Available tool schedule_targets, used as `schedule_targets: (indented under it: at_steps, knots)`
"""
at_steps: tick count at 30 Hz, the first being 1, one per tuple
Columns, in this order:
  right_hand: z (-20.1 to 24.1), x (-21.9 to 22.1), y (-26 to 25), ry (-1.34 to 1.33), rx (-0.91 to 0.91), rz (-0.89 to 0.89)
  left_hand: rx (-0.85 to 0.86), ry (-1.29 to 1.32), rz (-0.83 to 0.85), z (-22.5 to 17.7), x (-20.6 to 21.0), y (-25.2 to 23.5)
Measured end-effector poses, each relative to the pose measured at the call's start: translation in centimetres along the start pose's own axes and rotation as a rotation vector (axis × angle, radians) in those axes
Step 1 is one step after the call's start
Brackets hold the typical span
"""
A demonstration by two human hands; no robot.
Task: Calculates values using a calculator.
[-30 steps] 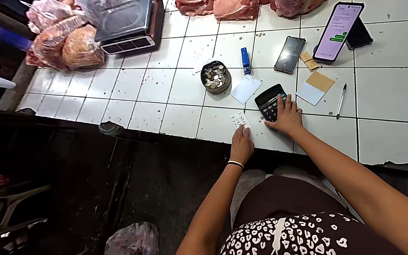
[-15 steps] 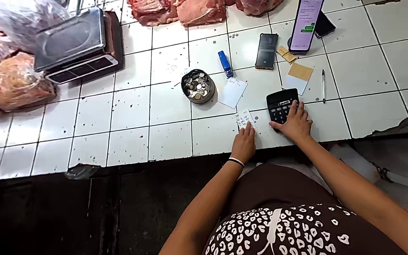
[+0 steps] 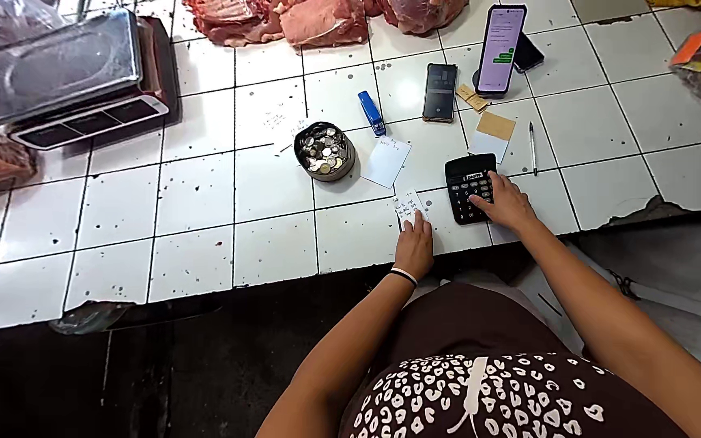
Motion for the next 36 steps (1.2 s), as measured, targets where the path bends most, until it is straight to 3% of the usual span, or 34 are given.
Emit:
schedule_targets:
  at_steps: [5,16,30,36]
  knots:
    - [-0.4,-0.4,-1.2,0.007,-0.13,0.027,-0.057,0.076,-0.097,-0.1,0.8,-0.2]
    - [-1.2,-0.8,-1.6,0.122,-0.228,0.009,-0.134,0.24,-0.314,-0.3,2.1,0.2]
    - [-1.8,-0.9,-1.7,0.038,-0.238,0.038,-0.163,0.322,-0.231,0.0,0.9,0.8]
    - [-2.2,-0.9,-1.5,0.076,-0.282,0.054,-0.194,0.243,-0.278,-0.5,1.2,0.5]
Point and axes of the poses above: each hand's wrist, its own y-axis away from the middle knuckle, its own x-axis out of the palm, z = x × y, the point moved 3 cm from there along -y, towards the middle knuckle, and after that the axes turned 7 degrees about y, right-handed, at the moved point
